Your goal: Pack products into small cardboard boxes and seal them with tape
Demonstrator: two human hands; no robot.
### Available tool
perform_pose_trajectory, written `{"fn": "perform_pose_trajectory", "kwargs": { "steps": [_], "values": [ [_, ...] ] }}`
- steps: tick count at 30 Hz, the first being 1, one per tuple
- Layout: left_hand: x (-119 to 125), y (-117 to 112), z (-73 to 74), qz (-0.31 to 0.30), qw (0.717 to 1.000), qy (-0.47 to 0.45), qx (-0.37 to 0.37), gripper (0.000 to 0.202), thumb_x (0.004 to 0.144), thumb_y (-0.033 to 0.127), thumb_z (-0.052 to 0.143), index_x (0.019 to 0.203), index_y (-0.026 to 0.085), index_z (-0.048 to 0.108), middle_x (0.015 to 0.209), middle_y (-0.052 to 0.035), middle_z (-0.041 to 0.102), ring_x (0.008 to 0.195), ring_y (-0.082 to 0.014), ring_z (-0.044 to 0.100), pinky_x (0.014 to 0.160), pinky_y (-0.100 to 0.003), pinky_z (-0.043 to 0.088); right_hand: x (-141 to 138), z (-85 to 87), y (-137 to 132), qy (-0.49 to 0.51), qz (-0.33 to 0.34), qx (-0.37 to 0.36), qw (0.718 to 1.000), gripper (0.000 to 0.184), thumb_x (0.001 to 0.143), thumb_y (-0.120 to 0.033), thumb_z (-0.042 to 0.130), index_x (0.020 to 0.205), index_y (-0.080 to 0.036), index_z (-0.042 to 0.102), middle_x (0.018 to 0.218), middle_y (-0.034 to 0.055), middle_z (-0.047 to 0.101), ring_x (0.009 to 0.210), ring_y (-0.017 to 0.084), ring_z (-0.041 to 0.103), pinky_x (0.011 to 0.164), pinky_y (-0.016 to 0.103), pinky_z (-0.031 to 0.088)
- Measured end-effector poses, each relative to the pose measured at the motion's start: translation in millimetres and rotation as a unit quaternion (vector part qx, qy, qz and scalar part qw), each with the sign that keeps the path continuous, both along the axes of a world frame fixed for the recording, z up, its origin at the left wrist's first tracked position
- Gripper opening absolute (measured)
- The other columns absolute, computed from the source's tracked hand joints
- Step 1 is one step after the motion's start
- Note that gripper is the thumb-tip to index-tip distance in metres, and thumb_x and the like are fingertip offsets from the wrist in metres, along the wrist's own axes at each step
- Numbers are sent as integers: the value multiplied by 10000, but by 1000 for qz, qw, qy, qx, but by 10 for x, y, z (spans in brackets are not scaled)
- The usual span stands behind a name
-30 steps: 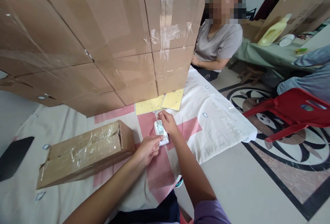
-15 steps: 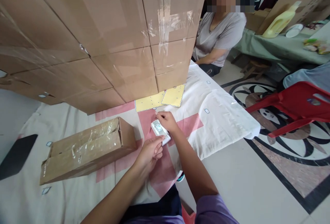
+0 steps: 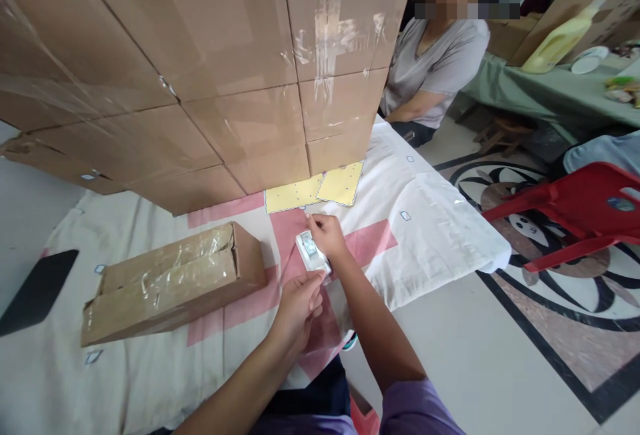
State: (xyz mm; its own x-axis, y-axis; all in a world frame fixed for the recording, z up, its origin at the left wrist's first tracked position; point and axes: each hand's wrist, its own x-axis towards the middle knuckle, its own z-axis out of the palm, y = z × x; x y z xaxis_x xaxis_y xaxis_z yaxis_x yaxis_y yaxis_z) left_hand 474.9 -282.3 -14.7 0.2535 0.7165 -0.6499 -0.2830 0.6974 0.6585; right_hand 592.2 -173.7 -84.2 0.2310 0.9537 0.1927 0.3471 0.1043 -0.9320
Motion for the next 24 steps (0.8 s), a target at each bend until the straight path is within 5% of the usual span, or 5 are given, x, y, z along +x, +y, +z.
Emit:
{"fn": "perform_pose_trajectory", "kwargs": {
  "steps": [7,15,24],
  "values": [
    [-70,-71,-60,-21,1000,17,3,482,560,530,840,728,156,585,398,115,299,390,-29,201,414,-203,124,-16,24,0,-4,-2,-10,1000,548,963,-566,489,581,-179,555,561,0,494,600,156,489,574,259,348],
    [-21,-104,-304,-24,999,22,-4,477,568,534,831,630,191,506,400,106,288,389,-39,197,412,-220,103,-13,10,15,-11,-10,-16,1000,515,952,-556,503,610,-175,559,569,-10,475,610,148,474,581,253,334],
    [7,-107,-385,6,997,70,20,435,572,517,808,695,131,649,424,81,358,419,-52,257,434,-217,142,-10,-6,15,-6,-9,-21,1000,494,948,-539,512,625,-173,589,579,-8,494,612,152,486,587,258,352]
  ]
}}
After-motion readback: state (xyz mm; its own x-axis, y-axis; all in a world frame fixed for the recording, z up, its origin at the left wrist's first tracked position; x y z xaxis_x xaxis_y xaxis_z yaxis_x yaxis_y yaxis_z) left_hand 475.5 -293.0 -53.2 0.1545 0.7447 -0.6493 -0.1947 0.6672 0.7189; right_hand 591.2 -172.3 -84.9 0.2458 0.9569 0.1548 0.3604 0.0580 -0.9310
